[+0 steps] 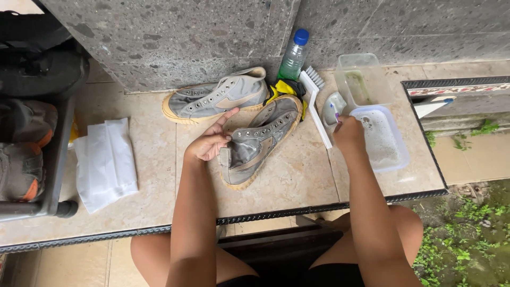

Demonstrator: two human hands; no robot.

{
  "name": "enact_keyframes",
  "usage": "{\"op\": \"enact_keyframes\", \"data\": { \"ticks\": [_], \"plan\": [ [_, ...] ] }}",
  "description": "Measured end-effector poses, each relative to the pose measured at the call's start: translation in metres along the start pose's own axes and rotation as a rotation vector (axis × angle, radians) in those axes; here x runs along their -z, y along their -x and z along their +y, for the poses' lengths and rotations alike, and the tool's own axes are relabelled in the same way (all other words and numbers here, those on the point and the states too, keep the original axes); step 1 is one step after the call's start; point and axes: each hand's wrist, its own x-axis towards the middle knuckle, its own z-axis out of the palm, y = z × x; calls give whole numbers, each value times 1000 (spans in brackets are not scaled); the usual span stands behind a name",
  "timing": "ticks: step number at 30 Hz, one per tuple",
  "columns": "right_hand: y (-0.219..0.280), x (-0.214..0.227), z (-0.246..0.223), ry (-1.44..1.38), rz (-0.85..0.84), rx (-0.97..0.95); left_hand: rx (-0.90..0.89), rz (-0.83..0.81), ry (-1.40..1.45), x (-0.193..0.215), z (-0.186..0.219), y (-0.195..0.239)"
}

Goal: Cleaning the surface and soles of grey sneakers using a toothbrush and a cleaning solution.

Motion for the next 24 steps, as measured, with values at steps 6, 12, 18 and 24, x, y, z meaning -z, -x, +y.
{"op": "enact_keyframes", "data": {
  "ticks": [6,12,18,24],
  "plan": [
    [-29,-12,18,58,-33,-16,3,-13,8,-6,2,2],
    [11,26,-2,35,129,62,11,7,11,-15,6,3],
    [145,22,-72,-600,169,283,2,1,-7,-20,8,2],
    [168,-42,-63,-818,-253,498,12,14,-9,-29,13,5]
  ]
}}
